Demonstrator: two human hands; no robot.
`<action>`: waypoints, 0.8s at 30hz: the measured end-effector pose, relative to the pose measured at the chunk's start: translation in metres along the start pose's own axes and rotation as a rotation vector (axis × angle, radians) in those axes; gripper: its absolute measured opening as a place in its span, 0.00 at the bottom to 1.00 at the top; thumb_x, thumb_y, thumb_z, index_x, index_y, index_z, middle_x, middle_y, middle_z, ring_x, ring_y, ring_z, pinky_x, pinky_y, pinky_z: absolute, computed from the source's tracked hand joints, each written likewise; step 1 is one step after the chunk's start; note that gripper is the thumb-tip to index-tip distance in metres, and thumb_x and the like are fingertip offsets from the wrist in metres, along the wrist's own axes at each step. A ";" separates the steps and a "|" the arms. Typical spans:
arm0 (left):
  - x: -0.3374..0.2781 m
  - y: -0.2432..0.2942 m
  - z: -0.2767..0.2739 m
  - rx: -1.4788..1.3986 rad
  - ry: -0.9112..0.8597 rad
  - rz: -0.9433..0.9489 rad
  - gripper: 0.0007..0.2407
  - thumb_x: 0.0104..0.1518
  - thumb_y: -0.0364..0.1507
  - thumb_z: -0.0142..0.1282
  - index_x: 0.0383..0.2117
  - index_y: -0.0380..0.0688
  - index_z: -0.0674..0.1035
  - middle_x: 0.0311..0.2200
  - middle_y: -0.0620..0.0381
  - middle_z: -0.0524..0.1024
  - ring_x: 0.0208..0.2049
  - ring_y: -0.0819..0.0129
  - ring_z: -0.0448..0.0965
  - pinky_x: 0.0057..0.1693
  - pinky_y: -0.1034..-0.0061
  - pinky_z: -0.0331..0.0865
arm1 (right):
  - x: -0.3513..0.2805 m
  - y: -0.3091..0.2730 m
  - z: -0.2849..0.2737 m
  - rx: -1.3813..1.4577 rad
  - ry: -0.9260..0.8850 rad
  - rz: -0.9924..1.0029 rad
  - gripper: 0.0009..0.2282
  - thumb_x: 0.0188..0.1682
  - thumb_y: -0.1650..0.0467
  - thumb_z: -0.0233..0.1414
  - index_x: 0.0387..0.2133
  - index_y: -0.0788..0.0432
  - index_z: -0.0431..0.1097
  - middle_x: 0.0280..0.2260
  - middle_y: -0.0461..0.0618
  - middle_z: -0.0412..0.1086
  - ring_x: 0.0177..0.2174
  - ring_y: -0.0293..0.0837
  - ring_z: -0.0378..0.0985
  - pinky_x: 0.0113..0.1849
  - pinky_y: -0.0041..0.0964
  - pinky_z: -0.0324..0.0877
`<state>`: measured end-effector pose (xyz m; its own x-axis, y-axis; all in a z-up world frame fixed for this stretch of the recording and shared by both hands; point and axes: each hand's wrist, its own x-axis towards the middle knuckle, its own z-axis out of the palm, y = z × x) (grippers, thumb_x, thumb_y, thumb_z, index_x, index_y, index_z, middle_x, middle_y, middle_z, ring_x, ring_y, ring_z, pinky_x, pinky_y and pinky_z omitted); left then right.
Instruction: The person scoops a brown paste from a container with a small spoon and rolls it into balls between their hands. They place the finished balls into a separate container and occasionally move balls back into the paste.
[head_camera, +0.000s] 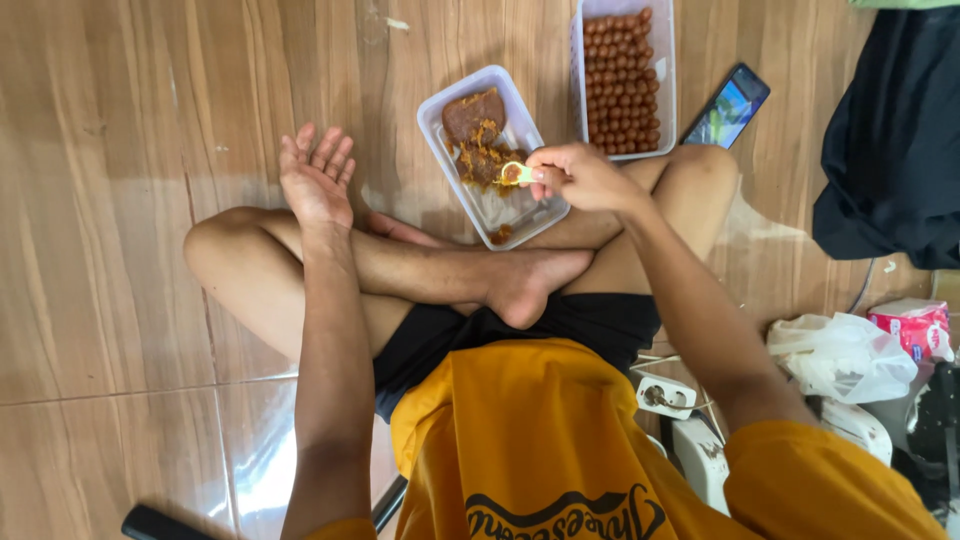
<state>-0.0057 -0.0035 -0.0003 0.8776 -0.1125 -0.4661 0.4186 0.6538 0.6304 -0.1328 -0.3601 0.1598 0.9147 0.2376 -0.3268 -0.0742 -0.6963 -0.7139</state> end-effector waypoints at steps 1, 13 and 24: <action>0.000 0.000 0.000 0.015 0.006 -0.002 0.24 0.63 0.49 0.41 0.58 0.49 0.71 0.54 0.47 0.77 0.56 0.54 0.77 0.64 0.57 0.61 | -0.002 0.012 0.007 0.274 0.002 0.034 0.08 0.56 0.68 0.49 0.36 0.58 0.75 0.25 0.40 0.72 0.27 0.34 0.72 0.30 0.30 0.65; 0.003 -0.002 0.000 0.088 0.011 0.007 0.24 0.64 0.49 0.39 0.58 0.49 0.70 0.52 0.49 0.77 0.54 0.55 0.78 0.61 0.59 0.63 | -0.015 -0.024 0.025 0.349 0.530 -0.044 0.13 0.57 0.64 0.55 0.28 0.61 0.71 0.21 0.38 0.58 0.25 0.28 0.57 0.25 0.28 0.54; 0.004 -0.004 0.000 0.123 0.009 0.022 0.22 0.65 0.48 0.37 0.58 0.49 0.69 0.52 0.48 0.77 0.54 0.55 0.78 0.60 0.60 0.64 | -0.021 -0.017 0.017 0.803 0.319 -0.154 0.13 0.59 0.64 0.47 0.32 0.61 0.73 0.22 0.36 0.63 0.23 0.27 0.58 0.26 0.23 0.56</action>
<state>-0.0036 -0.0069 -0.0048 0.8849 -0.0924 -0.4566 0.4256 0.5589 0.7117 -0.1573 -0.3418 0.1677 0.9961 0.0050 -0.0879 -0.0880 0.0430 -0.9952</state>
